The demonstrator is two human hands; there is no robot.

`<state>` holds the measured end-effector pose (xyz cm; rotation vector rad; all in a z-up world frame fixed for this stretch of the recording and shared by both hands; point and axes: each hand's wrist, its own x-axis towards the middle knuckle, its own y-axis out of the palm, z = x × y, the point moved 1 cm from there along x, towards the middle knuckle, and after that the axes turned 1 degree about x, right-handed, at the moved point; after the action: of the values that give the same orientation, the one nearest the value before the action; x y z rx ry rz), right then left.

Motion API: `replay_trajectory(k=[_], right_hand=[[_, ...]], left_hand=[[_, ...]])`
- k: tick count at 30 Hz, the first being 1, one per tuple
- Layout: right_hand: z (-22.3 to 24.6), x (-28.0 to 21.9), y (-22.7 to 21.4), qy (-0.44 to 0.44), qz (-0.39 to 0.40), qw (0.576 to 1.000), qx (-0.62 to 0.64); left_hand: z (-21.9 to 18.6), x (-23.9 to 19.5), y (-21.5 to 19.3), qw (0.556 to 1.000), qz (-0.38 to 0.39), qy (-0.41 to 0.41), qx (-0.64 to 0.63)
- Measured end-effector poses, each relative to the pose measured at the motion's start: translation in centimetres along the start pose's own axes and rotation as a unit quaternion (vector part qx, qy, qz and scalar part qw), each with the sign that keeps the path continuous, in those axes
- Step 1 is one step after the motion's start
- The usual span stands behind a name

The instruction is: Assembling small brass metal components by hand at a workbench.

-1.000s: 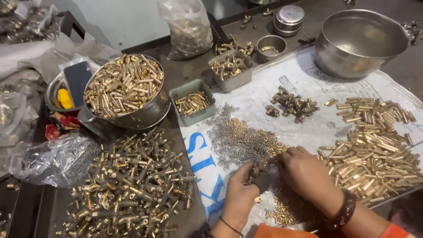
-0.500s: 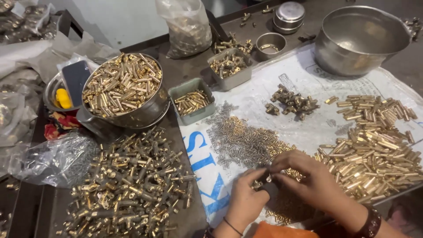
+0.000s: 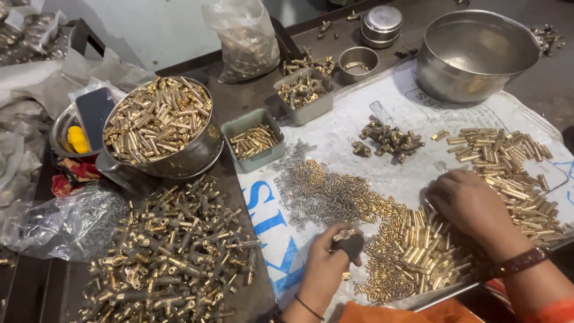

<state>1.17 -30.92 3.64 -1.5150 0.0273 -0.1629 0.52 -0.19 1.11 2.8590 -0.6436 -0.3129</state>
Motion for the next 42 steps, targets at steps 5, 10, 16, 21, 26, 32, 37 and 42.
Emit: replay_trajectory(k=[5, 10, 16, 21, 26, 32, 37, 42], right_hand=[[4.7, -0.7, -3.5, 0.103, 0.089, 0.933, 0.333], [9.2, -2.9, -3.1, 0.077, 0.235, 0.807, 0.537], [9.6, -3.8, -0.4, 0.087, 0.220, 0.707, 0.667], [9.1, -3.6, -1.3, 0.073, 0.183, 0.730, 0.655], [9.5, -3.8, -1.6, 0.030, 0.213, 0.758, 0.616], [12.0, -5.1, -5.1, -0.060, 0.097, 0.896, 0.430], [11.0, -5.1, -4.4, -0.083, 0.093, 0.871, 0.475], [10.2, -5.0, -4.7, -0.109, 0.166, 0.794, 0.574]], left_hand=[[0.5, -0.3, 0.5, 0.997, 0.018, 0.005, 0.070], [0.2, -0.4, 0.9, 0.984, 0.004, -0.071, 0.166], [-0.6, -1.3, 0.6, 0.965, 0.018, 0.137, 0.222], [-1.1, -1.3, 1.0, 0.973, 0.033, -0.005, 0.229], [0.7, -0.8, 0.4, 0.983, 0.058, 0.023, 0.174], [1.8, -0.7, 0.3, 0.986, 0.042, -0.001, 0.162], [4.3, -0.2, 0.0, 0.994, 0.096, 0.043, 0.021], [2.3, -1.1, 0.3, 0.977, 0.192, -0.049, -0.082]])
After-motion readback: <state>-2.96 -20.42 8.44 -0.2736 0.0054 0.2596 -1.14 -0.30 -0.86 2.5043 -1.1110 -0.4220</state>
